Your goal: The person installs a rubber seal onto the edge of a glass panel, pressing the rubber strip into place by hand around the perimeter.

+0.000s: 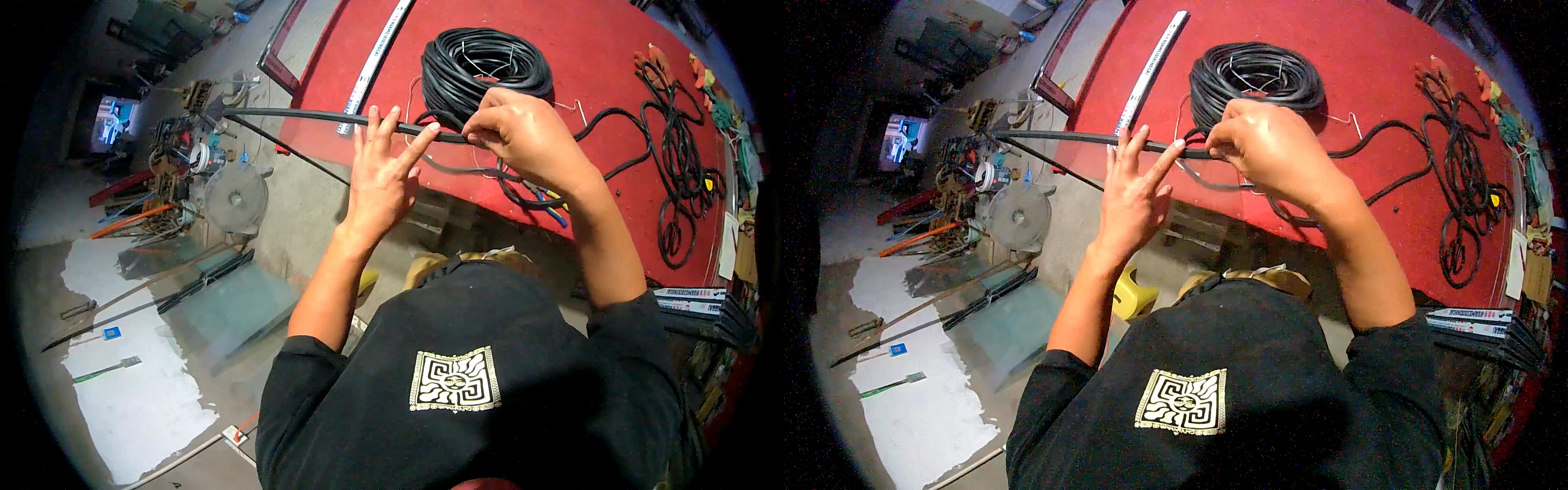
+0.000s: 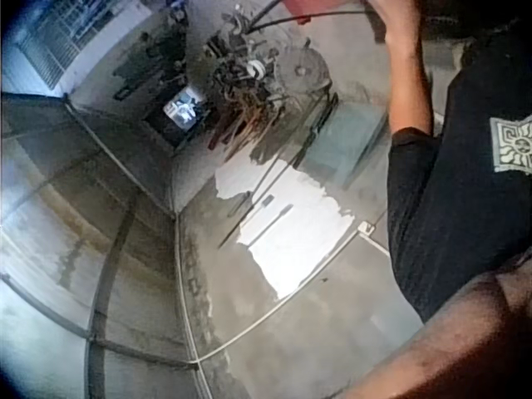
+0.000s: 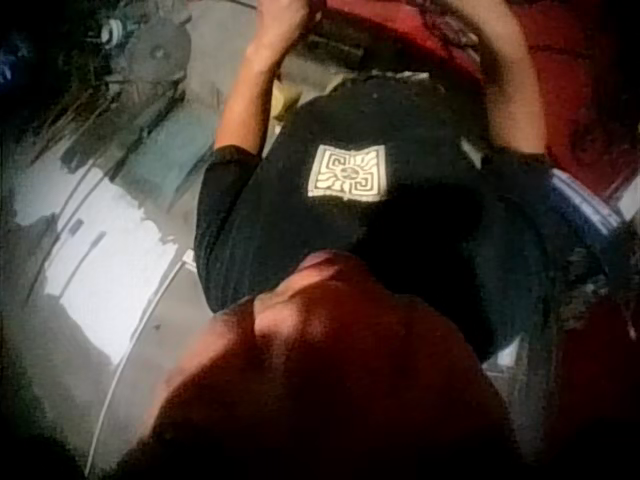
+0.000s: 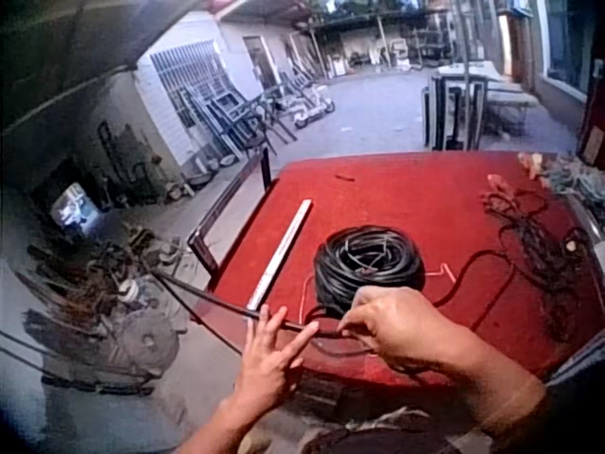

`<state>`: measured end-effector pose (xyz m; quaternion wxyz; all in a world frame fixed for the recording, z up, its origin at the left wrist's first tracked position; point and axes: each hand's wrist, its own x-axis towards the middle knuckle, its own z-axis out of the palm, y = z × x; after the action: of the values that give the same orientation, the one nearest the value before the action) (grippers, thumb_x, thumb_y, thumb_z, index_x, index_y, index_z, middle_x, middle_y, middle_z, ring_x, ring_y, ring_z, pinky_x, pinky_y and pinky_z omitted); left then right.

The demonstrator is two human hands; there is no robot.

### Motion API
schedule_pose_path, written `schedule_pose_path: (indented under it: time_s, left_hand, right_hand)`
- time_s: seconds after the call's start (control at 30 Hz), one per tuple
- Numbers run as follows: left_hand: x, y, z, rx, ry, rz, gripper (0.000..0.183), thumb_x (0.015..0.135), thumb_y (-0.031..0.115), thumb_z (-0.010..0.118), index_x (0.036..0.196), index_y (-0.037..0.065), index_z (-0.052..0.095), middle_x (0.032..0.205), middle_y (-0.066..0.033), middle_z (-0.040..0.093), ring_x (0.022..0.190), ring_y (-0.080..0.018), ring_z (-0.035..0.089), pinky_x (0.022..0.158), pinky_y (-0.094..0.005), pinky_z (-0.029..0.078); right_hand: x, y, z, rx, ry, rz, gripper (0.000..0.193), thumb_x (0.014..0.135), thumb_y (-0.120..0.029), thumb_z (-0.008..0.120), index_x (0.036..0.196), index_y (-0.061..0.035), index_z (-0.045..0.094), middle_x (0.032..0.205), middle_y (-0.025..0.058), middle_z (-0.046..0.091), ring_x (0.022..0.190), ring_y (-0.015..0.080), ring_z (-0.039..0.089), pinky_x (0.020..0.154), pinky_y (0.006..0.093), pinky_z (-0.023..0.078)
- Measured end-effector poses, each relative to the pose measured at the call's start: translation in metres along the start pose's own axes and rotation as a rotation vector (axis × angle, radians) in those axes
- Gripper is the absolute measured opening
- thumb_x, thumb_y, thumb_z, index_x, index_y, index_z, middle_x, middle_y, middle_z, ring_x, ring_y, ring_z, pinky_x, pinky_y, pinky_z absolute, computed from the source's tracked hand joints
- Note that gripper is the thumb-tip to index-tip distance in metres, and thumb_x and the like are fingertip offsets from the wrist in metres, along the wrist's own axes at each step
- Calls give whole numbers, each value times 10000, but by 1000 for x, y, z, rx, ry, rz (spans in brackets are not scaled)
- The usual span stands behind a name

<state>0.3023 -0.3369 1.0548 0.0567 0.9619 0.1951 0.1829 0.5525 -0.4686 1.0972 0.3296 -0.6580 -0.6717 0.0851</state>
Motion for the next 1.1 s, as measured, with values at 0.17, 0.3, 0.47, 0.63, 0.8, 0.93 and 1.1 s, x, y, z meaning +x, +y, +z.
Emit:
schedule_pose_path:
  time_s: [0.17, 0.3, 0.47, 0.63, 0.8, 0.93, 1.1]
  left_hand:
    - [-1, 0, -1, 26, -10, 10, 874, 843, 38, 835, 1608, 391, 600, 1701, -233, 396, 1606, -560, 335, 1266, -745, 313]
    - [-2, 7, 0, 89, -47, -10, 905, 876, 67, 825, 1673, 361, 513, 1737, -216, 366, 1656, -533, 266, 1299, -740, 263]
    - [3, 28, 23, 24, 19, 172, 880, 876, 86, 773, 1692, 89, 443, 1736, -178, 413, 1673, -407, 299, 1355, -661, 201]
    - [2, 23, 33, -96, 67, 186, 916, 840, 70, 804, 1687, 134, 460, 1618, -140, 514, 1579, -370, 436, 1340, -649, 257]
    - [6, 33, 27, -151, 118, 198, 813, 877, 69, 753, 1641, 267, 555, 1510, -130, 560, 1519, -360, 486, 1315, -650, 286]
    - [5, 36, 31, -142, 150, 177, 726, 899, 52, 731, 1582, 271, 620, 1490, -134, 562, 1521, -365, 480, 1316, -667, 273]
    - [3, 34, 35, -122, 143, 152, 881, 829, 29, 807, 1631, 287, 547, 1550, -132, 532, 1543, -385, 459, 1333, -687, 252]
  right_hand:
    - [-11, -12, 8, -18, 24, 12, 120, 871, -110, 806, 987, -101, 833, 982, 94, 727, 904, 333, 754, 776, 454, 598]
    - [-20, -14, 15, -72, 61, 25, 108, 860, -113, 820, 968, -108, 821, 977, 84, 715, 900, 328, 753, 774, 461, 598]
    - [-24, -18, 20, -65, 130, 73, 128, 910, -147, 823, 1023, -88, 834, 978, 95, 719, 901, 342, 745, 789, 460, 597]
    - [-44, -9, 4, 97, 144, 281, 269, 1009, -205, 767, 1171, 3, 821, 1100, 181, 813, 1029, 317, 792, 967, 424, 608]
    - [-80, -13, -10, 315, 117, 512, 249, 1021, -184, 767, 1170, 11, 808, 1121, 162, 832, 1019, 291, 806, 958, 381, 612]
    - [-79, -13, 11, 34, 256, 394, 196, 1000, -187, 781, 1107, -27, 818, 1031, 160, 813, 946, 287, 794, 861, 397, 607]
    - [-89, -24, 17, 189, 166, 554, 246, 1047, -257, 744, 1121, -35, 819, 957, 137, 790, 870, 201, 747, 799, 373, 587]
